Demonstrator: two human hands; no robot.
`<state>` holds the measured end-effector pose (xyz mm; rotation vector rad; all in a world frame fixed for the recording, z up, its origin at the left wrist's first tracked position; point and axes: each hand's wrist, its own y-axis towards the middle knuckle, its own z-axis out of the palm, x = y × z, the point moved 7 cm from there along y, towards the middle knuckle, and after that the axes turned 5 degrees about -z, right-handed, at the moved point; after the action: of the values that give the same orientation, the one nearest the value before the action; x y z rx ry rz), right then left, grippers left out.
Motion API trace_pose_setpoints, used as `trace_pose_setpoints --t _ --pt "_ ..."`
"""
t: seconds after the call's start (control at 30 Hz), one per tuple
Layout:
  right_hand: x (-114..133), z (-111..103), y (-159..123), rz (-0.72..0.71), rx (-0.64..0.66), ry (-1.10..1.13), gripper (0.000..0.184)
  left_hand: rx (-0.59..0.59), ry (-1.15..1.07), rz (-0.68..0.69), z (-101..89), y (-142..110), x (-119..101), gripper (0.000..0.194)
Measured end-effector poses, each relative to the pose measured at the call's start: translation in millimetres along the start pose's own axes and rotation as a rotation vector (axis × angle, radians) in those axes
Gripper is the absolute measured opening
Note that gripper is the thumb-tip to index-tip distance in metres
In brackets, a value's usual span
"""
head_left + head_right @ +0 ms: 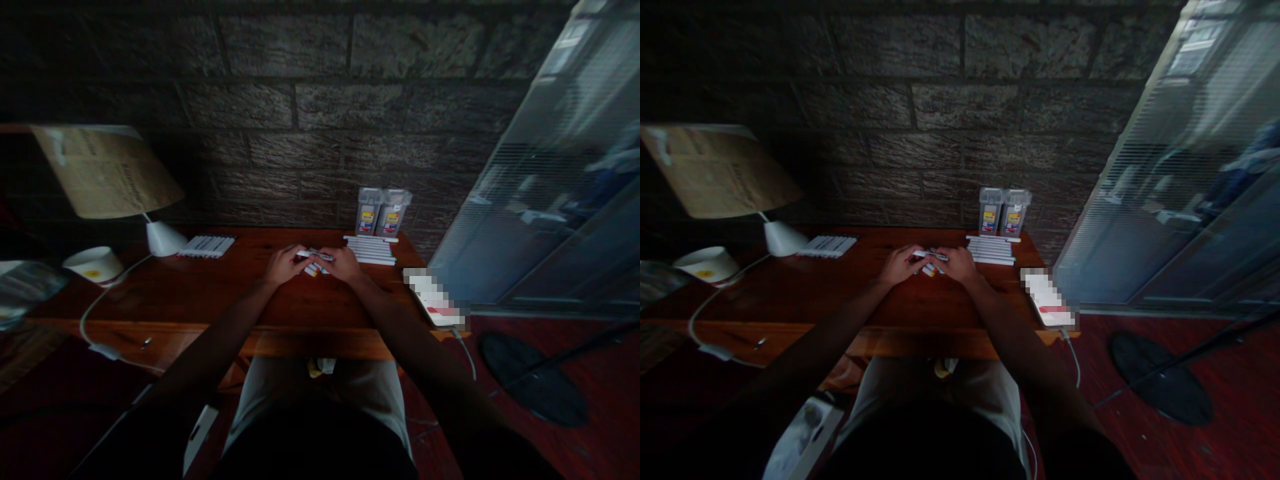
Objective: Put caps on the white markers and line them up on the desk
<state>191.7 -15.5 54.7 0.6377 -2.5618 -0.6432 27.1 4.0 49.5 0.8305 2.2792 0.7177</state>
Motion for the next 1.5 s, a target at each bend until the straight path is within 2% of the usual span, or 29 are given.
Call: trace_pose_setpoints --t 0.27,0.57,0.8,0.93,1.2,1.5 --pt "-5.5 -8.5 0.3 0.023 -0.114 0.112 0.061 0.027 -0.056 0.023 0.1 0.6 -3.6 0.031" --pt "-15.1 -9.3 4.5 -0.027 -0.214 0.379 0.04 -0.028 0.021 -0.062 -0.7 -0.3 9.8 0.028" --pt "-12.7 -6.5 1.5 0.006 -0.092 0.264 0.046 -0.069 0.027 -0.077 -3.3 -0.4 11.9 0.028" --pt "-12.0 -5.6 0.7 -0.021 -0.08 0.231 0.045 -0.069 -0.004 -0.065 -2.7 -0.3 12.0 0.03" --pt "-19.7 -1.8 5.4 -0.092 -0.151 0.269 0.032 -0.084 -0.116 -0.053 -4.5 0.9 11.4 0.027" --pt "-33.8 3.3 6.5 -0.038 -0.188 0.315 0.022 -0.032 -0.144 -0.032 1.0 2.1 13.6 0.028"
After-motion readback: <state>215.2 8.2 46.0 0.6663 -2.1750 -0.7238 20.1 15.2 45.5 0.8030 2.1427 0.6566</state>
